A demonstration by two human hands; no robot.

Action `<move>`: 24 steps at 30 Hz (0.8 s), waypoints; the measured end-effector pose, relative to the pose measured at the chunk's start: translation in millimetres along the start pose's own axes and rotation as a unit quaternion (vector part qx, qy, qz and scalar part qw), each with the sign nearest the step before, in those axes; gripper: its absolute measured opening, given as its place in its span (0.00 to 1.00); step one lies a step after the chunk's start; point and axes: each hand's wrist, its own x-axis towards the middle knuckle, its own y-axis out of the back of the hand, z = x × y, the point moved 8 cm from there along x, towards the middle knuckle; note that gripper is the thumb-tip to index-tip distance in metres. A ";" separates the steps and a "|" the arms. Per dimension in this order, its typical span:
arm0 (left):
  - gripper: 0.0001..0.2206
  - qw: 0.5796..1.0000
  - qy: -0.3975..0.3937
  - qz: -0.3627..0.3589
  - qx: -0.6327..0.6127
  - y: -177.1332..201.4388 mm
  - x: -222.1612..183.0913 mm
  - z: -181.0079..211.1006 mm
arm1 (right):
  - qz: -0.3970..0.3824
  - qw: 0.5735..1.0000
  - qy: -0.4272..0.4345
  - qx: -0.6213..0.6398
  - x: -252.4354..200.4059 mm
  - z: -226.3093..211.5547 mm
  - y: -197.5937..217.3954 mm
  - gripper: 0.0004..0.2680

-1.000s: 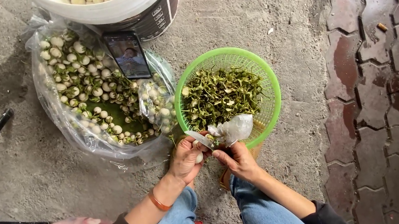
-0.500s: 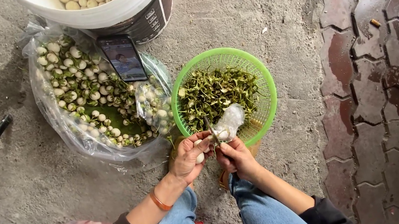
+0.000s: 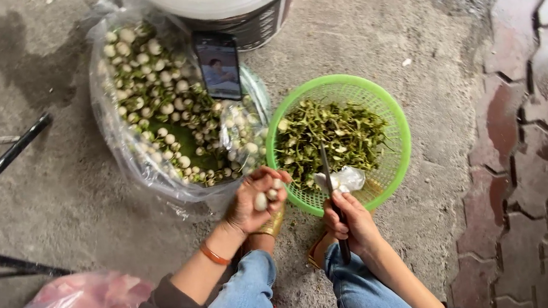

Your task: The person is removing stems from small eggplants using a knife and sorting them into a bucket.

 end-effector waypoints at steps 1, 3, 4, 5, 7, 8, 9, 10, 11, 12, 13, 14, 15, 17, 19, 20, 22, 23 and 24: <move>0.04 1.000 -0.009 0.006 -0.005 15.1 3.4 17.8 | -0.006 1.000 -0.009 -0.005 -3.3 -6.3 -16.5 0.08; 0.03 0.975 -0.023 0.039 -0.217 52.0 4.5 49.9 | 0.008 1.000 0.008 -0.023 -12.0 -21.8 -45.4 0.09; 0.03 0.974 -0.029 0.041 -0.219 64.4 4.6 77.5 | 0.004 1.000 0.003 -0.026 -10.4 -19.2 -44.4 0.09; 0.05 0.986 -0.119 0.107 -0.048 86.0 0.8 118.7 | 0.014 1.000 0.000 -0.027 -8.9 -17.9 -40.7 0.09; 0.08 0.957 -0.201 0.171 0.124 137.7 1.7 175.3 | 0.026 0.999 -0.004 -0.029 -6.5 -13.3 -33.0 0.09; 0.06 0.833 -0.275 0.297 0.376 173.7 -4.0 211.0 | 0.031 0.999 -0.005 -0.035 -4.2 -10.7 -28.1 0.09; 0.05 0.626 -0.322 0.393 0.591 194.3 -9.5 240.7 | 0.036 0.999 -0.006 -0.040 -2.1 -8.6 -22.8 0.09; 0.05 0.626 -0.323 0.392 0.592 208.6 -4.3 248.8 | 0.036 0.999 -0.004 -0.040 -1.9 -9.0 -27.1 0.09; 0.10 0.532 -0.274 0.419 0.683 219.9 2.5 256.9 | 0.041 0.998 -0.007 -0.048 -1.5 -9.3 -30.7 0.09; 0.15 0.428 -0.219 0.435 0.761 230.3 13.0 264.3 | 0.049 0.997 -0.007 -0.054 -1.9 -10.3 -34.2 0.09; 0.15 0.429 -0.220 0.431 0.763 241.5 23.7 266.3 | 0.052 0.997 -0.004 -0.052 -0.8 -9.7 -37.5 0.09; 0.17 0.446 -0.156 0.435 0.766 261.8 38.4 263.9 | 0.054 0.997 -0.003 -0.049 -0.2 -9.1 -39.6 0.09; 0.20 0.461 -0.091 0.437 0.767 281.8 52.1 260.2 | 0.056 0.997 -0.001 -0.047 0.1 -8.4 -41.4 0.09; 0.22 0.559 -0.080 0.460 0.686 266.2 54.3 256.3 | 0.062 0.997 0.000 -0.045 0.5 -8.9 -42.7 0.09; 0.24 0.647 -0.066 0.477 0.592 268.0 52.0 250.0 | 0.067 0.997 -0.001 -0.044 1.0 -8.5 -43.5 0.09; 0.19 0.578 -0.054 0.437 0.687 263.7 56.2 251.2 | 0.065 0.997 -0.001 -0.041 1.9 -8.6 -44.1 0.09; 0.15 0.501 -0.042 0.390 0.772 250.6 53.3 244.2 | 0.063 0.997 -0.001 -0.038 3.4 -9.0 -42.4 0.09; 0.12 0.528 -0.191 0.387 0.731 226.4 40.3 248.7 | 0.060 0.997 -0.003 -0.041 4.1 -8.4 -40.5 0.09; 0.09 0.542 -0.335 0.376 0.673 204.6 20.9 250.8 | 0.056 0.997 -0.007 -0.044 4.4 -7.2 -38.3 0.09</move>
